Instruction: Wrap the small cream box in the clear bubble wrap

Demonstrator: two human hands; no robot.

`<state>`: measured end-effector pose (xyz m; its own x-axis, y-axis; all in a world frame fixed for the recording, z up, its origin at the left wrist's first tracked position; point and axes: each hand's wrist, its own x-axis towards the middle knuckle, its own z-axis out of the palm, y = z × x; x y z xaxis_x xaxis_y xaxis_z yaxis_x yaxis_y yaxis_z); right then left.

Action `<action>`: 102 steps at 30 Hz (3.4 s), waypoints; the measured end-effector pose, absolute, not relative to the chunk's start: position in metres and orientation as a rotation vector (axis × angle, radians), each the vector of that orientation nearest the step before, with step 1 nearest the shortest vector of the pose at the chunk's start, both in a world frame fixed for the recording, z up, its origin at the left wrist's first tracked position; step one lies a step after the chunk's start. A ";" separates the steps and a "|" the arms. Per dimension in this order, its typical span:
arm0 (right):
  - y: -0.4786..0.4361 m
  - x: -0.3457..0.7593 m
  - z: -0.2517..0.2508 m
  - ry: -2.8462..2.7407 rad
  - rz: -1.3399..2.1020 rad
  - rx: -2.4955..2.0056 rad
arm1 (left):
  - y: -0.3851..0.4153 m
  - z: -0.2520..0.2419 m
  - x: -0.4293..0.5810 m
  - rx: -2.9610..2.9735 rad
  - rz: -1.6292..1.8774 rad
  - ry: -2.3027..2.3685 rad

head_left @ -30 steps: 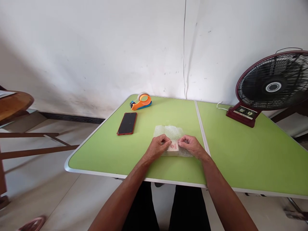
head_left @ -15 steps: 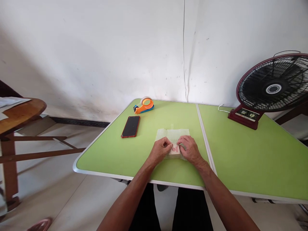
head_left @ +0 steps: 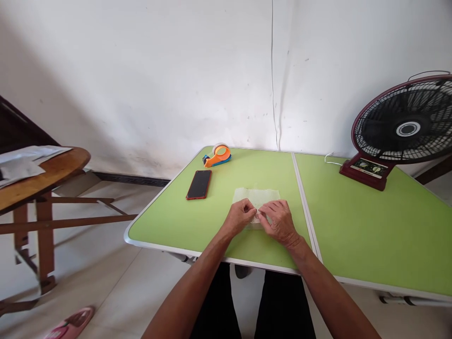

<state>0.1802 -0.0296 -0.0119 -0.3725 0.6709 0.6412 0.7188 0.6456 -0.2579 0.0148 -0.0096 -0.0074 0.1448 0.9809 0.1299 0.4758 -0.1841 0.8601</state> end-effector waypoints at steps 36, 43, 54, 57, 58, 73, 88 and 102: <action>-0.038 0.167 -0.006 -2.315 -0.183 -1.186 | -0.037 0.013 -0.043 1.163 0.452 1.723; -0.041 0.164 0.000 -2.410 -0.277 -1.242 | -0.034 0.014 -0.024 0.894 0.640 1.602; -0.037 0.163 0.012 -2.540 -0.339 -1.245 | -0.045 0.011 -0.021 0.876 0.804 1.545; -0.035 0.164 0.014 -2.558 -0.333 -1.228 | -0.040 0.009 -0.012 0.932 0.924 1.559; -0.035 0.164 0.014 -2.562 -0.326 -1.227 | -0.039 0.009 -0.007 0.950 0.964 1.552; -0.028 0.167 0.017 -2.563 -0.168 -1.253 | -0.034 -0.002 0.022 0.938 1.161 1.439; -0.041 0.188 0.021 -2.389 0.231 -1.246 | -0.033 0.033 0.001 1.811 0.604 1.221; -0.053 0.229 -0.004 -1.817 0.534 -1.957 | -0.034 -0.002 0.017 2.303 0.676 1.390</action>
